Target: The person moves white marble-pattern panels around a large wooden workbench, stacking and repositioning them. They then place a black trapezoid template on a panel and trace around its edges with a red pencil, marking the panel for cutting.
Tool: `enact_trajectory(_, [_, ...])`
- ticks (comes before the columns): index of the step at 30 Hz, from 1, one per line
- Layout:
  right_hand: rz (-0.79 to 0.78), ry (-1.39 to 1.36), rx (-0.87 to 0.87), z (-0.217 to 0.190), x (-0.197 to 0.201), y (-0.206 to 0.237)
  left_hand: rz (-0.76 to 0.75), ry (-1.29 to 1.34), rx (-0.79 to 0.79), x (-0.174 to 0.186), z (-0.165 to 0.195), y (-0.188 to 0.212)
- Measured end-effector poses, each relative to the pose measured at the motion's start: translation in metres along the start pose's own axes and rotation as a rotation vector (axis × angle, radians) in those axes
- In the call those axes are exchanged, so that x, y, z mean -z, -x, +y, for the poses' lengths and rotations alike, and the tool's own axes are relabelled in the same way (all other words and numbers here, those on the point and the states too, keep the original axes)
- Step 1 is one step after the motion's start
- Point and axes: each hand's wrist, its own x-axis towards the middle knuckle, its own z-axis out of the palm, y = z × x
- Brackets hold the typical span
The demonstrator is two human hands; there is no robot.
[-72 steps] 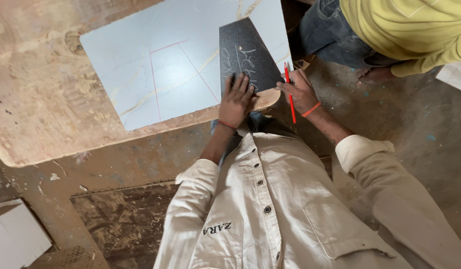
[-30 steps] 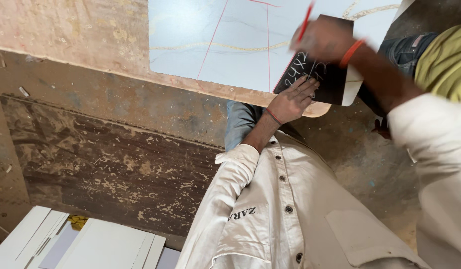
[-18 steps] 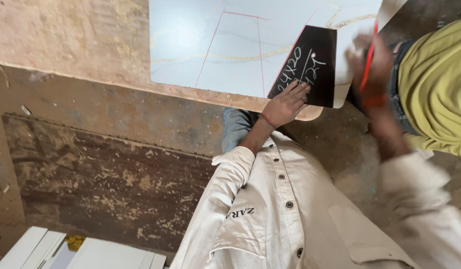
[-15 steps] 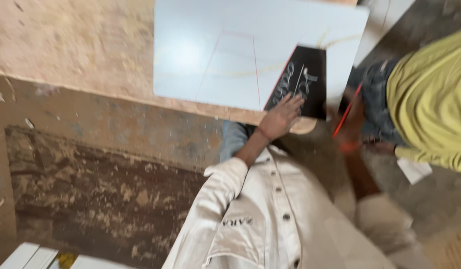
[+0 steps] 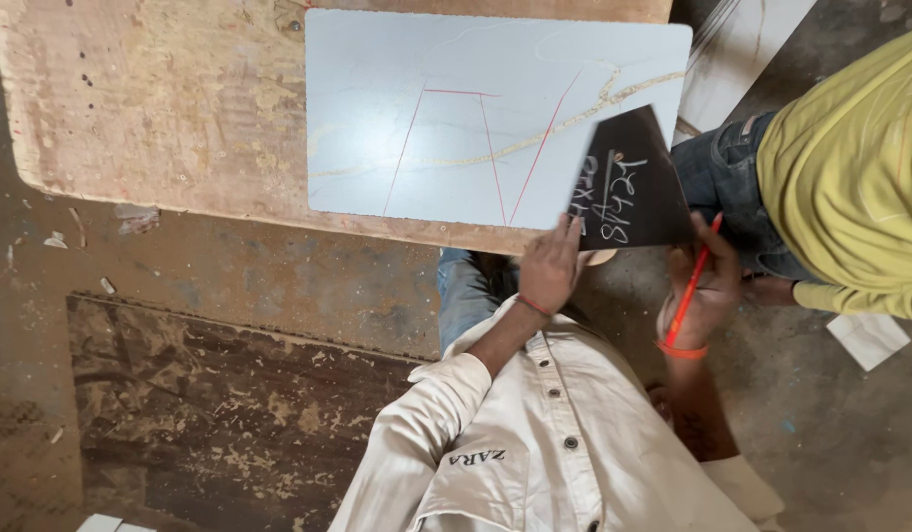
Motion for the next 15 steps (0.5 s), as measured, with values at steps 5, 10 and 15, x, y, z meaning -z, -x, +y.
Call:
enact_trajectory(5, [-0.342,0.637,0.122,-0.014,-0.028,-0.017,0.059,0.709,0.912,-0.026,0.026,-0.009])
enact_trajectory(10, [-0.580,1.070,0.230,0.026,-0.010,-0.034,-0.221,0.719,1.043,-0.025,0.025,-0.006])
enact_trajectory(15, [-0.639,1.184,0.571,0.052,0.018,-0.040,-0.011,0.139,0.364,0.048,-0.027,0.005])
